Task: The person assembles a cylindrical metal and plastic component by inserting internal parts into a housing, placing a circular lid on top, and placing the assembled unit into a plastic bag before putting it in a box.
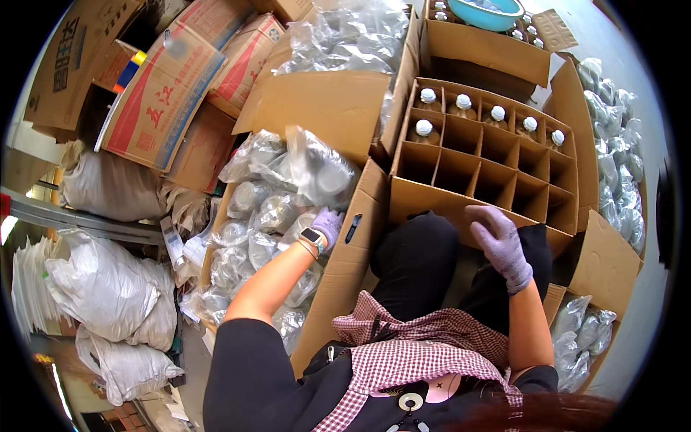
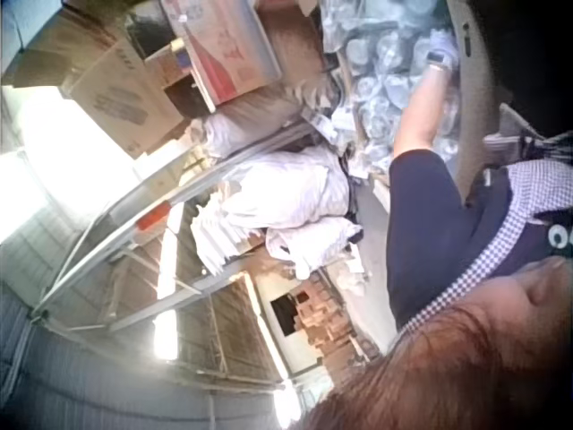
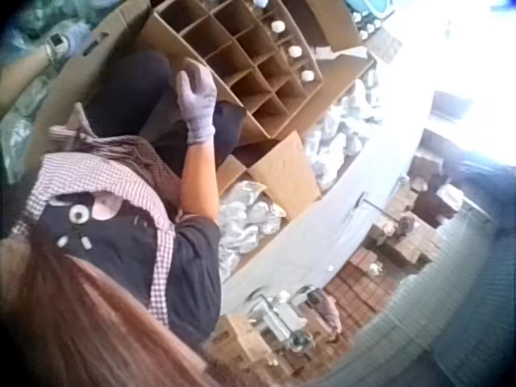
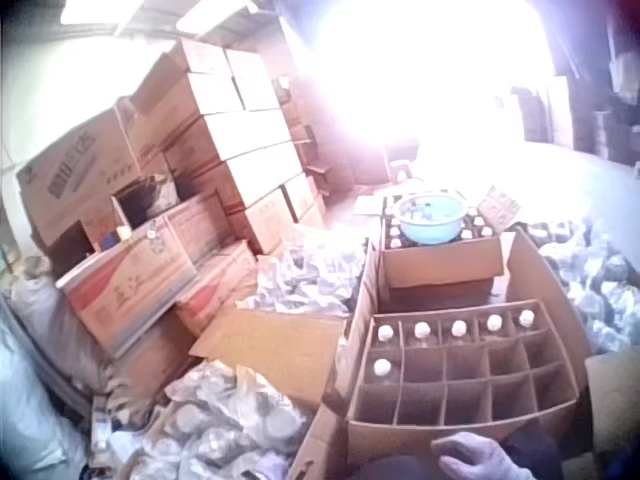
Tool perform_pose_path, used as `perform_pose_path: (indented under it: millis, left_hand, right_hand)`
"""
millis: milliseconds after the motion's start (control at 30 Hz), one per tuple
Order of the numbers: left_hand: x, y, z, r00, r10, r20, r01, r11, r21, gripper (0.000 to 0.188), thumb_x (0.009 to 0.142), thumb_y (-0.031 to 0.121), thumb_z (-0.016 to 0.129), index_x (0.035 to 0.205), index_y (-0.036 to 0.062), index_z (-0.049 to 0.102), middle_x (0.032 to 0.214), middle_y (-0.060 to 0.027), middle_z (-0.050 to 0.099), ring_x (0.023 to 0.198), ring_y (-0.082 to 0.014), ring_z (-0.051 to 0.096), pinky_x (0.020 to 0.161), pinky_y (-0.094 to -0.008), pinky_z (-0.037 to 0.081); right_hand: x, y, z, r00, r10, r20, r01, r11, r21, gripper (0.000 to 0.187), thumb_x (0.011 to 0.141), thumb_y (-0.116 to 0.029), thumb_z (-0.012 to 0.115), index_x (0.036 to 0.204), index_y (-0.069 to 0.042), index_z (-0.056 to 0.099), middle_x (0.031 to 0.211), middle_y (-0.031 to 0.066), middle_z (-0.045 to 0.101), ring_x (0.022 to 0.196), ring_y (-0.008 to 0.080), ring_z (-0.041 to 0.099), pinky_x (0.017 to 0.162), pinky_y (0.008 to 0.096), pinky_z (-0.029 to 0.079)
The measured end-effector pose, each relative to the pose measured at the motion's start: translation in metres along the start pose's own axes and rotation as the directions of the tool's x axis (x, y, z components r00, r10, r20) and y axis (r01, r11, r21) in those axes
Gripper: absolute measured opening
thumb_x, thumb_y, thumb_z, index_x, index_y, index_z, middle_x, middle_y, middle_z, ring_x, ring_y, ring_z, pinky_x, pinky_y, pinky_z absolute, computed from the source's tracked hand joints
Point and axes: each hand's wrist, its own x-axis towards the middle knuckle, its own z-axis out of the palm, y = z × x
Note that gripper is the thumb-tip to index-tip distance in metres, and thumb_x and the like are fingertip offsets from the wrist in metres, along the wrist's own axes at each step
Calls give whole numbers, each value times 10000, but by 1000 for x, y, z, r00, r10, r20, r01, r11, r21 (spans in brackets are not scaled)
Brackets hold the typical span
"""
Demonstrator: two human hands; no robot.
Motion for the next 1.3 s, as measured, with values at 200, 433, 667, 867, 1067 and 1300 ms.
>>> perform_pose_path:
  millis: [200,433,667,867,1067,1300]
  left_hand:
    - [21,40,1,993,45,105,-52,997,61,531,985,405,538,1461,172,564,1495,-119,554,1391,-311,482,1123,-576,336]
    - [12,65,45,998,39,-46,-34,995,97,587,993,410,490,1515,143,506,1578,-139,465,1476,-349,380,1195,-598,244]
    - [-77,15,-91,998,42,-49,-24,946,324,333,867,245,641,1146,120,773,1664,-104,368,1570,-370,243,1280,-628,74]
    - [-278,-45,-247,811,-271,-518,292,955,-42,185,718,273,735,838,142,786,1410,-84,632,1460,-383,421,1289,-548,187]
    - [-415,-52,-246,418,-731,-540,-277,463,-842,380,818,143,720,1164,-12,740,1120,-125,747,1092,-216,695,939,-340,547]
    - [-184,-7,-135,562,-579,-590,-780,-135,-611,554,1011,440,584,1363,12,581,1290,-115,673,1176,-245,648,1011,-389,541]
  right_hand:
    - [7,-1,-32,983,-76,170,95,989,-111,301,924,-176,681,1176,-11,695,1090,184,697,1025,347,687,922,389,540]
    - [-8,12,-43,990,-74,119,106,951,-291,372,915,-277,684,1200,-38,690,1209,212,661,1123,401,645,1006,443,515]
    - [-27,20,-56,980,-79,181,136,934,-332,387,930,-299,672,1223,-47,681,1166,210,663,1115,403,644,1003,450,512]
    - [-34,12,-43,957,-146,251,189,969,-157,371,945,-277,673,1228,-38,693,1148,182,694,1089,351,675,980,423,527]
    - [-38,-37,-17,962,-207,181,193,977,92,325,939,-210,691,1204,-24,719,1140,146,722,1091,270,695,977,363,541]
    - [-57,-78,-5,846,-532,31,456,753,475,782,838,-190,873,1496,-25,483,1432,135,579,1300,236,567,1128,379,450]
